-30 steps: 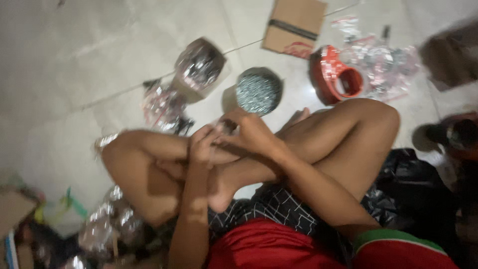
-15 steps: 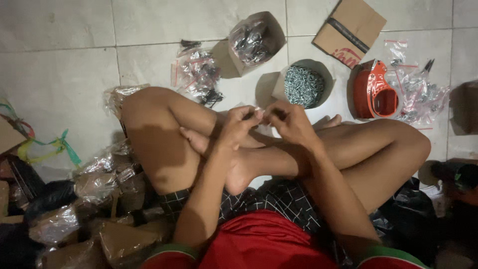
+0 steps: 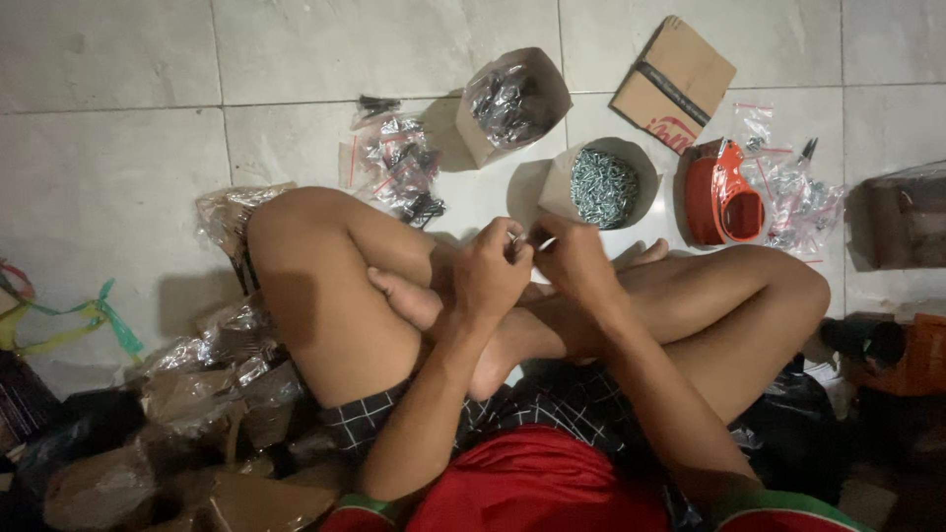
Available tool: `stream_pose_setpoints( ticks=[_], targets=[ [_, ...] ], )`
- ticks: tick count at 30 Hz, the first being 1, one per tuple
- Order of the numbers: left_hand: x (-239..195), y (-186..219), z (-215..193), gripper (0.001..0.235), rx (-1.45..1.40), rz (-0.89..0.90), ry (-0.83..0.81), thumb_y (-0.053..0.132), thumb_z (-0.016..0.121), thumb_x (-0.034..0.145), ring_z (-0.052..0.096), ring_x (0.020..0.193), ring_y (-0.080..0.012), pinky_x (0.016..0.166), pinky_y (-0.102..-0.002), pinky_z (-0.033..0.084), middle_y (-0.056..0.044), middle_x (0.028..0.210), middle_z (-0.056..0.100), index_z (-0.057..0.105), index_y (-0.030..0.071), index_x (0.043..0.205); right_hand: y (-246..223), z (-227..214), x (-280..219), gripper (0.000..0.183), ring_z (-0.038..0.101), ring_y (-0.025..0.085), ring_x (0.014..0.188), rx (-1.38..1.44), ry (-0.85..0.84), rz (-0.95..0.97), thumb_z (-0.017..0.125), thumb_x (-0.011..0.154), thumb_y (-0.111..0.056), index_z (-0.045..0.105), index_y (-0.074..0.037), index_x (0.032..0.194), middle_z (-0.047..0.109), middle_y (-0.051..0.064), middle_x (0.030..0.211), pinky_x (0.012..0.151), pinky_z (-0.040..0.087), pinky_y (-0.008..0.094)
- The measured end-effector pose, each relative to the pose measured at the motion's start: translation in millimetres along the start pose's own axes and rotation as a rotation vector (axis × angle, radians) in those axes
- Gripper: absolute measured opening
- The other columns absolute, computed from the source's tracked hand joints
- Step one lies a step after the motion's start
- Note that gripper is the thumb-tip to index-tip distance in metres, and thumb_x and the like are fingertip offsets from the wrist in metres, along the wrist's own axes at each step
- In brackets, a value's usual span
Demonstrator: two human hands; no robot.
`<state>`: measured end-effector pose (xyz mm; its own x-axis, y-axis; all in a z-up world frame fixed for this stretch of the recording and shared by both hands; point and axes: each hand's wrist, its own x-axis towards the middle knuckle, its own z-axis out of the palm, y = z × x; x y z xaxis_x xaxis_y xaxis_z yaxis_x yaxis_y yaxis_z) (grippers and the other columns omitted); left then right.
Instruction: The person sits on the floor and sorts small metal hardware items, such as screws and bolts, from plastic bags into a container. They handle the items by hand, picking them up and placing them into a pile.
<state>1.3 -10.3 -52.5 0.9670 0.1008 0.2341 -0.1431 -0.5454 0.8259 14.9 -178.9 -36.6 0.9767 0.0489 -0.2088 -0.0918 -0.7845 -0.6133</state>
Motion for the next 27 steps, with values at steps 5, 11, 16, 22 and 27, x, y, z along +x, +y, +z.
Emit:
stream_pose_setpoints(
  ticks=[5,11,16,22,27],
  targets=[
    [10.3,17.4,-25.9,0.048,-0.130,0.135,-0.075,0.015,0.084,0.074,0.068,0.104,-0.0412,0.090,-0.056,0.053,-0.014,0.107,0.065,0.068,0.013,0.119,-29.3,-45.8,1.2,0.025,0.085,0.028,0.093,-0.083,0.005,0.189,0.087,0.086,-0.035,0.085,-0.026,0.110,0.086,0.001,0.098,0.078,0.066,0.047],
    [3.4,26.4,0.0,0.103,-0.411,0.218,-0.148,0.013,0.100,0.069,0.056,0.132,-0.0508,0.112,-0.074,0.037,-0.023,0.145,0.058,0.046,0.006,0.157,-98.9,-99.3,-10.5,0.019,0.083,0.040,0.093,0.000,-0.070,0.047,0.088,0.091,-0.027,0.087,-0.014,0.104,0.084,0.014,0.086,0.083,0.061,0.049],
    [7.7,9.8,-1.5,0.052,-0.436,0.082,-0.110,0.014,0.096,0.082,0.083,0.096,-0.0409,0.078,-0.048,0.067,-0.010,0.102,0.084,0.069,0.013,0.125,-63.5,-128.4,18.3,0.029,0.079,0.055,0.109,0.095,-0.192,-0.044,0.075,0.103,-0.015,0.083,0.007,0.119,0.082,0.038,0.106,0.094,0.059,0.061],
    [9.6,18.4,-8.8,0.045,-0.516,-0.026,-0.123,0.027,0.097,0.087,0.085,0.089,-0.0384,0.078,-0.049,0.067,-0.012,0.094,0.085,0.069,0.012,0.118,56.2,-78.5,70.6,0.038,0.083,0.047,0.102,-0.524,-0.120,-0.040,0.090,0.087,-0.027,0.088,-0.018,0.123,0.086,0.019,0.103,0.089,0.066,0.060],
    [8.6,15.8,-5.7,0.049,-0.502,-0.121,-0.146,0.045,0.096,0.089,0.082,0.083,-0.0299,0.078,-0.046,0.066,-0.009,0.090,0.082,0.071,0.014,0.117,79.6,-72.5,74.4,0.019,0.083,0.047,0.092,-0.538,-0.108,-0.043,0.089,0.089,-0.020,0.091,-0.020,0.107,0.086,0.017,0.094,0.079,0.068,0.059]
  ],
)
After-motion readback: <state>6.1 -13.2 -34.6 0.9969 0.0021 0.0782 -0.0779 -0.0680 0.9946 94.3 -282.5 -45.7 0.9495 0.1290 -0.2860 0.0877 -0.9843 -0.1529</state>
